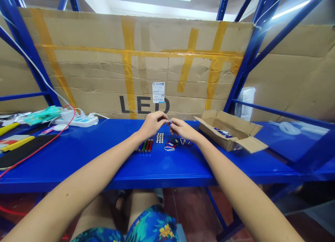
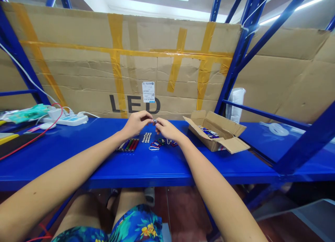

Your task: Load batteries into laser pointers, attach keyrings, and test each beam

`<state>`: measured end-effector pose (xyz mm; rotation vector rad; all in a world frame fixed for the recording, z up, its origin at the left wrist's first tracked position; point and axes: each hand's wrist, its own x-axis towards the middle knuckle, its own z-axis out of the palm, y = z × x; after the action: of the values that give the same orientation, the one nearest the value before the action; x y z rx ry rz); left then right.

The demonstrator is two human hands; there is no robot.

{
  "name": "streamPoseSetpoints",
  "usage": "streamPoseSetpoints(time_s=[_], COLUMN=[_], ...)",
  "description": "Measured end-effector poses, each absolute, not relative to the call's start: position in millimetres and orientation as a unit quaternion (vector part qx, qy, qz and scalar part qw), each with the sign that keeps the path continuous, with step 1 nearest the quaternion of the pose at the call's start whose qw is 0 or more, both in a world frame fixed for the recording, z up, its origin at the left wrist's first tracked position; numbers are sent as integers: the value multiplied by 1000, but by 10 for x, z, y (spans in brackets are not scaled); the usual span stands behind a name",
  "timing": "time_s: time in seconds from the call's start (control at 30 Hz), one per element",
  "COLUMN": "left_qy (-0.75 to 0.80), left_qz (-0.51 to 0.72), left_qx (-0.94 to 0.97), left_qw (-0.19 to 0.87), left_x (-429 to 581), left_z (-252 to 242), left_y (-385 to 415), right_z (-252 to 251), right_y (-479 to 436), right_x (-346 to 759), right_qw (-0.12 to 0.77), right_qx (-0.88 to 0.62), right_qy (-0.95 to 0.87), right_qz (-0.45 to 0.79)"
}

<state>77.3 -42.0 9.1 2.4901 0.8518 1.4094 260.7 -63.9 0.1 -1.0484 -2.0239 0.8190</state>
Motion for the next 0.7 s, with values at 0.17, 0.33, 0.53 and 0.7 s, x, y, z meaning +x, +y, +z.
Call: streamPoseSetpoints(time_s=[0.17, 0.33, 0.53, 0.7], left_qy=[273, 254, 335, 411], left_qz=[458, 432, 387, 218], left_qx=[845, 862, 859, 885], left_qw=[54, 75, 20, 2], left_x=[777, 784, 617, 327], left_z=[126, 148, 137, -21], left_y=[-454, -505, -306, 55], right_z=[6, 6, -36, -28], right_y=[-650, -631, -562, -555], right_x=[2599, 2620, 2677, 2704], right_qw=[349, 350, 345, 337], right_qx=[-403, -394, -383, -347], right_qy=[-781, -791, -816, -848], right_qz=[326, 309, 260, 218])
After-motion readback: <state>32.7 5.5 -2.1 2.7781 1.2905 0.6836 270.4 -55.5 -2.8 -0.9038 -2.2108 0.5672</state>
